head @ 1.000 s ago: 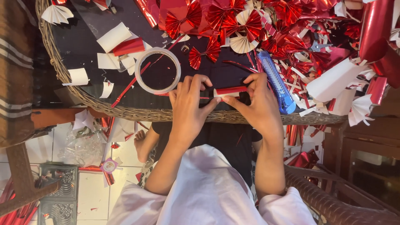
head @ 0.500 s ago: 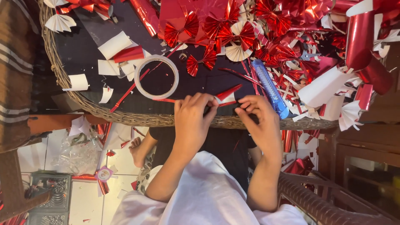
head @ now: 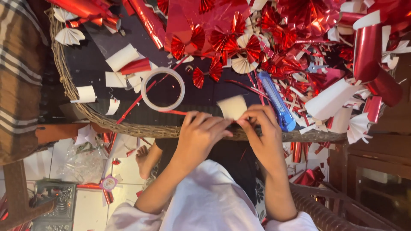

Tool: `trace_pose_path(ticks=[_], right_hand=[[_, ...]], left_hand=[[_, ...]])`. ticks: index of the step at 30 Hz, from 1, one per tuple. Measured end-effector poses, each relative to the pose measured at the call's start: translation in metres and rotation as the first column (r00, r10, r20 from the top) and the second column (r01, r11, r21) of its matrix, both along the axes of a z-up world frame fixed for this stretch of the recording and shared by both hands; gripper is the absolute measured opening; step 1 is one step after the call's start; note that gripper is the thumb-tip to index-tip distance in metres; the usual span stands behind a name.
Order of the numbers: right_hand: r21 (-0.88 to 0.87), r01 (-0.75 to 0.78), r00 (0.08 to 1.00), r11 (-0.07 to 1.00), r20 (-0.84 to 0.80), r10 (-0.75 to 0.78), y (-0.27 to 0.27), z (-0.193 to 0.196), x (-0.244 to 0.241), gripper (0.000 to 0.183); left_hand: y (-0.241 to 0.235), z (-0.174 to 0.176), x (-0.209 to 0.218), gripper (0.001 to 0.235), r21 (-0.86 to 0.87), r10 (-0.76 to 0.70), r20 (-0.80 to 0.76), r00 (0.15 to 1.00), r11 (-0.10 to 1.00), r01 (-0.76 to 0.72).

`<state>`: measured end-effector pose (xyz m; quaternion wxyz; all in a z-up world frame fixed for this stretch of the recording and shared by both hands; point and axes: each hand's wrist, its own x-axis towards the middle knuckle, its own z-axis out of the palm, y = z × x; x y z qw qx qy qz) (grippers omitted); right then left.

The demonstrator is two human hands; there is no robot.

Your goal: The person is crafting decorative bows by folding red metallic paper strips and securing them with tape.

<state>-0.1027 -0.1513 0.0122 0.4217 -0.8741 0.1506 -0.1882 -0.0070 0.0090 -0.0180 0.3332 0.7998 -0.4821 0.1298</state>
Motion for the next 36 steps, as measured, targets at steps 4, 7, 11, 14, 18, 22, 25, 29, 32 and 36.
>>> trace_pose_path(ticks=[4,7,11,14,18,22,25,29,32,36], right_hand=[[0.195,0.021,1.0,0.981,0.004,-0.022,-0.002,0.011,-0.007,0.003],[0.455,0.003,1.0,0.891,0.025,-0.016,-0.007,0.004,-0.011,0.005],[0.39,0.01,0.996,0.921,0.079,-0.044,-0.013,0.008,-0.013,0.009],[0.302,0.056,0.989,0.952,0.112,-0.094,-0.015,0.015,-0.012,0.009],[0.469,0.049,0.974,0.882,0.174,-0.147,-0.026,0.011,-0.01,0.012],[0.553,0.068,0.965,0.83,0.175,-0.196,-0.023,0.002,-0.011,0.01],[0.483,0.064,0.97,0.873,0.174,-0.167,-0.019,0.025,-0.001,0.016],[0.264,0.011,0.999,0.965,0.043,-0.023,-0.025,0.037,0.004,0.017],[0.281,-0.006,0.985,0.96,-0.161,0.053,-0.038,0.027,0.014,0.017],[0.265,-0.073,0.86,0.961,-0.471,0.195,-0.048,0.028,0.032,0.018]], left_hand=[[-0.001,0.017,0.0,0.011,-0.089,0.008,0.093,0.996,0.996,0.001],[-0.004,0.027,0.005,0.001,-0.207,-0.046,0.152,0.987,0.975,0.078],[-0.007,0.046,0.019,0.005,-0.284,-0.238,-0.078,0.968,0.936,0.207],[-0.013,0.059,0.03,0.014,-0.264,-0.308,-0.039,0.951,0.921,0.288],[-0.021,0.072,0.04,0.007,-0.158,-0.383,0.175,0.907,0.898,0.41],[-0.018,0.075,0.043,0.008,-0.232,-0.458,-0.037,0.888,0.868,0.438],[-0.017,0.077,0.048,0.015,-0.317,-0.506,-0.371,0.779,0.857,0.405],[-0.021,0.077,0.063,0.024,-0.253,-0.404,-0.777,0.482,0.902,0.349],[-0.033,0.053,0.084,0.031,-0.183,-0.345,-0.874,0.342,0.885,0.428],[-0.045,0.015,0.103,0.036,-0.057,-0.249,-0.927,0.281,0.833,0.55]])
